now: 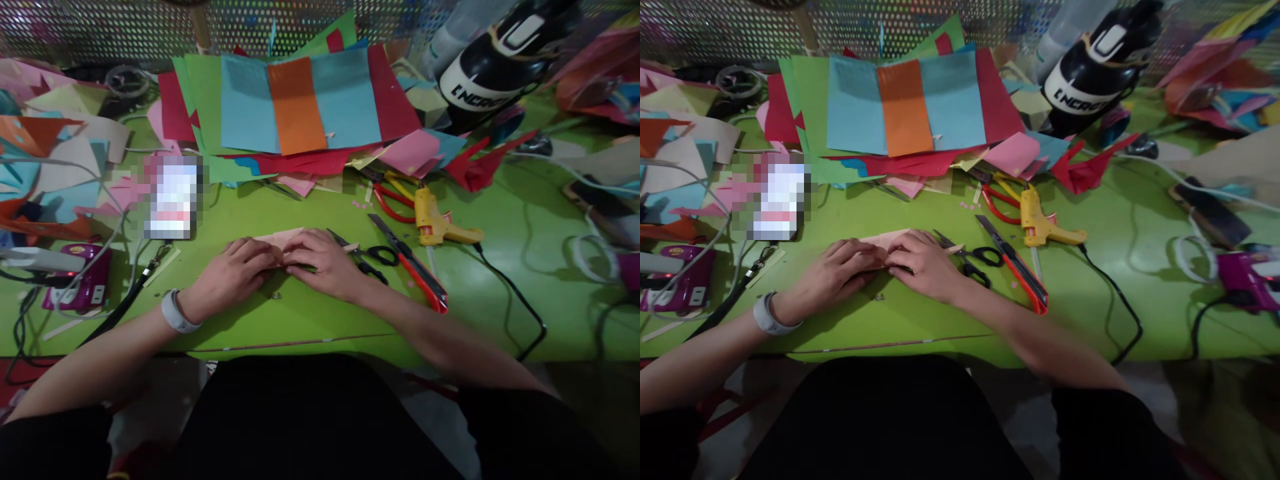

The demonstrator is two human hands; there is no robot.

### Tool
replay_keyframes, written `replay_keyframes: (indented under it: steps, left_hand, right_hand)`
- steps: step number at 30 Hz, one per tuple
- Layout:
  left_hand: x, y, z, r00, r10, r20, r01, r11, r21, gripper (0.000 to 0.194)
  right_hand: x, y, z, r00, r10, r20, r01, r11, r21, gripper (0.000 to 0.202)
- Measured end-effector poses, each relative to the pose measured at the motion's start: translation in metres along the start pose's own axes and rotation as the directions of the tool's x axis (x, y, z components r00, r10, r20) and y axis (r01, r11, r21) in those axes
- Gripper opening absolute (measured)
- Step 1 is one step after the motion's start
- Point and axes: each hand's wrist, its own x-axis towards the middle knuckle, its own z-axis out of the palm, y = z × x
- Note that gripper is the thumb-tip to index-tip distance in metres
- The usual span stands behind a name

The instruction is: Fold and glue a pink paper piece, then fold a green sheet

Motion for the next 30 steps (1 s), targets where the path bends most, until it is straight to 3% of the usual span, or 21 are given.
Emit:
replay_keyframes:
  steps: [6, 16, 30]
  left_hand:
    - [0.000, -0.003, 0.002, 1.000, 0.019, -0.012, -0.019, 0.999, 0.031, 0.033]
    - [0.001, -0.002, -0.001, 0.997, -0.054, -0.059, 0.046, 0.991, -0.128, 0.022]
    - [0.003, -0.002, 0.002, 0.996, -0.025, -0.080, 0.019, 0.997, -0.079, 0.017]
  right_hand:
    - [0.000, -0.003, -0.001, 0.999, 0.029, 0.015, -0.029, 0.999, 0.013, 0.012]
    - [0.002, -0.007, 0.002, 0.997, 0.070, 0.030, -0.070, 0.998, -0.005, 0.016]
    - [0.004, -0.012, -0.001, 0.970, 0.204, 0.130, -0.186, 0.973, -0.138, 0.016]
